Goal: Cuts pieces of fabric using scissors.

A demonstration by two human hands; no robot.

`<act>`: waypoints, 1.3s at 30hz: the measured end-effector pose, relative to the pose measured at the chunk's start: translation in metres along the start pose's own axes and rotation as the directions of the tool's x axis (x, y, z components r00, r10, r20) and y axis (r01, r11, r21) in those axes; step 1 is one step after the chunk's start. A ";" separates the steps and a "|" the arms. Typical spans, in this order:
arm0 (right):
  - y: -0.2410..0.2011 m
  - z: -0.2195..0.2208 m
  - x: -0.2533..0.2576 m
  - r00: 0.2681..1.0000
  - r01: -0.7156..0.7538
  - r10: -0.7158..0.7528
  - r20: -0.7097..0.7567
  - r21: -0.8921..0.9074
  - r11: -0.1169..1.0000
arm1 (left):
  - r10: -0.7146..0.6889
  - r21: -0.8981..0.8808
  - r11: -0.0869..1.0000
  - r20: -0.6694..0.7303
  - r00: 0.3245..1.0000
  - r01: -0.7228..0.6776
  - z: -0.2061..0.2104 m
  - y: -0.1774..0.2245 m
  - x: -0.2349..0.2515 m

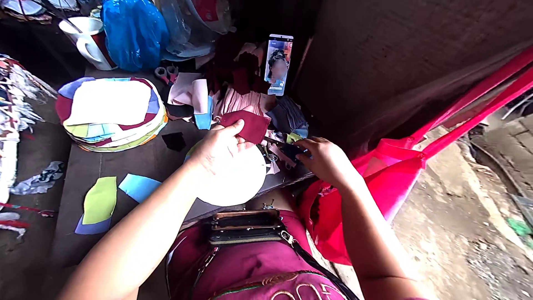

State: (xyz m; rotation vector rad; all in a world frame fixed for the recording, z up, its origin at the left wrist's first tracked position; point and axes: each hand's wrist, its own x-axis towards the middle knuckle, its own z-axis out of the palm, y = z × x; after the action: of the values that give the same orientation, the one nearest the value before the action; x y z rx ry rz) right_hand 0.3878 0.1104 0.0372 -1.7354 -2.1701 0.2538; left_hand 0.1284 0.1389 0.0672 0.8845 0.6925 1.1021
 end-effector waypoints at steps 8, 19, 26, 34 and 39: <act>-0.010 -0.013 0.015 0.989 0.029 0.005 0.151 -0.219 0.975 | 0.114 0.368 0.928 -0.136 0.984 -0.056 0.005 0.003 -0.002; -0.009 -0.022 -0.009 0.985 -0.125 0.142 -0.099 0.165 0.978 | 0.028 0.207 0.978 -0.140 0.990 0.001 0.007 0.013 -0.006; -0.056 0.055 -0.061 0.977 0.065 0.183 -0.112 0.967 0.245 | 0.023 -0.079 0.996 -0.119 0.993 -0.033 0.012 0.013 -0.009; -0.088 0.087 -0.073 0.970 0.122 -0.230 -0.084 0.980 0.157 | 0.175 -0.185 0.967 -0.007 0.984 -0.174 0.020 -0.002 -0.018; -0.094 0.084 -0.061 0.970 0.225 -0.145 -0.195 0.945 0.236 | 0.200 -0.148 0.970 0.018 0.980 -0.195 0.021 -0.010 -0.025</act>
State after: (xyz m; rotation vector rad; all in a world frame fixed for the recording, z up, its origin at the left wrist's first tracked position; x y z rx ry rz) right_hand 0.2827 0.0360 -0.0167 -0.6825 -1.4551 1.1718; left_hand 0.1427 0.1078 0.0704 0.8572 0.4975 1.2964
